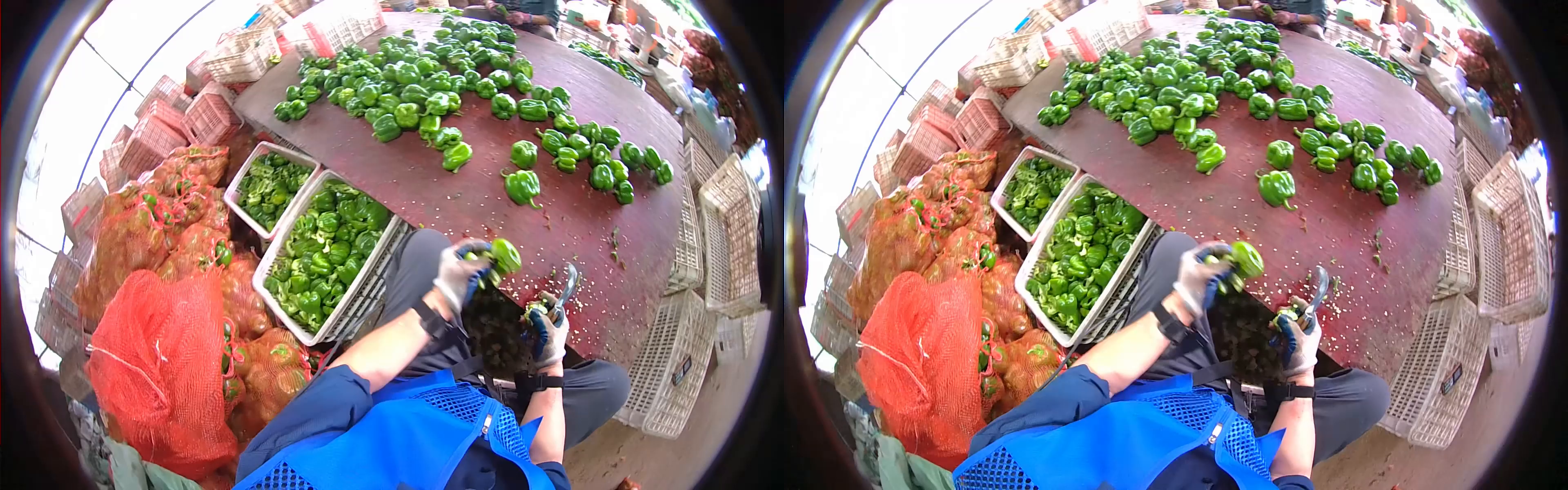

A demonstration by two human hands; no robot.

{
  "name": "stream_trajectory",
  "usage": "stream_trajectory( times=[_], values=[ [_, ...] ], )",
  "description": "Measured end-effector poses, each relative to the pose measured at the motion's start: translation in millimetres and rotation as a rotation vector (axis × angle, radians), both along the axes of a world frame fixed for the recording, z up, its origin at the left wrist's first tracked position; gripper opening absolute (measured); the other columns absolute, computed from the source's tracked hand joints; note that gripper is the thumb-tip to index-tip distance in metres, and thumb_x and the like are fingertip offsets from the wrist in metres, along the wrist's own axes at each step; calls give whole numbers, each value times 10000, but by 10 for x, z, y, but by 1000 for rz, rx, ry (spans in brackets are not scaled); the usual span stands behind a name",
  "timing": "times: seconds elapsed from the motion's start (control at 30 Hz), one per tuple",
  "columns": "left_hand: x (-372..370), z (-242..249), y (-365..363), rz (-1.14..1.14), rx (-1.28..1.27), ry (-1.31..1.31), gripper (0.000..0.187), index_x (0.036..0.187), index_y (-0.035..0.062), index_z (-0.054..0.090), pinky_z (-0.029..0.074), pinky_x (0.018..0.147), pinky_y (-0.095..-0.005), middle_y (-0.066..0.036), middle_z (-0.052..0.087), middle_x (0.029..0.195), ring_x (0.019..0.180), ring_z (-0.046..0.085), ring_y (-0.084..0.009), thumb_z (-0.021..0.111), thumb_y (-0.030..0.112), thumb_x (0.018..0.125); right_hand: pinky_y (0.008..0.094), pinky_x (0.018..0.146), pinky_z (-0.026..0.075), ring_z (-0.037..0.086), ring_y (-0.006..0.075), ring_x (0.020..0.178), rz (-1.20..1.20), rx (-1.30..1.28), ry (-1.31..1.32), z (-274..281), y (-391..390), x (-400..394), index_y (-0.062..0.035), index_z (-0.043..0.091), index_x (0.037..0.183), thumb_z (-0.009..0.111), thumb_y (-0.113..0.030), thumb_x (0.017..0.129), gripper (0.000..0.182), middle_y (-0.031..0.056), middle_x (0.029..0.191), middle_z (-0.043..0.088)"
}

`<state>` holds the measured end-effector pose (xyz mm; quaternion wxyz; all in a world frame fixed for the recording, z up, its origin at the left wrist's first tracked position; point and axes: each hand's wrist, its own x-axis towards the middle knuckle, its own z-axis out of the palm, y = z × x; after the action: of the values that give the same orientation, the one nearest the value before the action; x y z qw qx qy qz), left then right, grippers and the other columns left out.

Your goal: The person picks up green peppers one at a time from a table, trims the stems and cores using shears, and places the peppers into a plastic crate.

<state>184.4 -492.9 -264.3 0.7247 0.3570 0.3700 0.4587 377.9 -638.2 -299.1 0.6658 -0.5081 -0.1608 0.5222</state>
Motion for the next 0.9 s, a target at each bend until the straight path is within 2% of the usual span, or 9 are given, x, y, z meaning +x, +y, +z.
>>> stream_trajectory(
  times=[0.03, 0.17, 0.27, 0.33, 0.47, 0.63, 0.7, 0.83, 0.9],
  values=[
    [-224, 113, 129, 19, 62, -14, 271, 1089, -2, 661, 545, 529, -273, -115, 704, 880, 660, 683, -184, 715, 1, 824, 293, 701, 572, 661, 157, 746, 13, 0, 3, -54, -5, -4, 34, 556, 1257, 665, 24, 836, 435, 66, 916, 663],
    [-1367, 309, 542, 363, 189, 292, 259, 1073, -31, 637, 529, 510, -267, -154, 711, 867, 616, 692, -207, 684, -42, 819, 267, 704, 545, 648, 127, 754, 139, -58, -184, -151, -5, -16, 4, 590, 1232, 712, 8, 830, 420, 47, 916, 677],
    [-2470, -72, 613, 530, 194, 733, 276, 1054, -8, 688, 531, 635, -270, -83, 710, 886, 712, 669, -156, 731, -5, 782, 253, 713, 532, 642, 108, 759, 191, -107, -255, -182, 0, -2, 7, 616, 1197, 721, -1, 828, 384, 45, 907, 690],
    [-3040, -385, 475, 449, 251, 1388, 326, 1049, 16, 700, 513, 858, -343, -101, 731, 954, 899, 676, -247, 786, 132, 757, 255, 716, 534, 642, 104, 760, 208, -126, -292, -274, 5, 45, 13, 620, 1192, 718, -1, 830, 376, 43, 900, 689],
    [-3807, -1396, 150, 116, 172, 1415, 696, 1345, 50, 578, 392, 1108, -367, -191, 533, 1425, 1322, 498, -303, 837, 221, 722, 256, 739, 527, 626, 92, 767, 233, -206, -405, -300, 7, 52, 24, 647, 1153, 717, -10, 831, 331, 39, 896, 690],
    [-3406, -1284, 385, 487, 164, 1217, 482, 1257, 3, 610, 508, 809, -274, -92, 674, 1127, 950, 607, -136, 756, 26, 799, 277, 778, 514, 625, 100, 810, 166, -258, -703, -416, -24, 107, -28, 691, 1079, 751, -73, 799, 289, 19, 896, 707],
    [-3260, -1315, 833, 443, 191, 1047, 454, 1263, -4, 610, 513, 819, -274, -82, 666, 1109, 936, 604, -131, 725, 7, 824, 283, 772, 518, 630, 100, 812, 114, -289, -620, -452, -17, 112, -24, 684, 1081, 752, -85, 800, 296, 28, 891, 711],
    [-1588, -26, 1279, 172, 321, 594, 439, 1273, -15, 614, 525, 890, -294, -80, 673, 1117, 963, 634, -151, 711, -3, 845, 282, 743, 520, 634, 98, 798, 96, -312, -632, -330, 11, 102, -23, 653, 1132, 746, -113, 812, 346, 41, 886, 716],
    [-803, 258, 1431, -45, 468, 651, 450, 1280, 15, 620, 528, 885, -289, -56, 689, 1091, 953, 641, -137, 718, 22, 840, 290, 740, 521, 638, 102, 796, 92, -340, -626, -288, 34, 112, -31, 645, 1151, 744, -134, 819, 362, 43, 882, 723]
  ],
)
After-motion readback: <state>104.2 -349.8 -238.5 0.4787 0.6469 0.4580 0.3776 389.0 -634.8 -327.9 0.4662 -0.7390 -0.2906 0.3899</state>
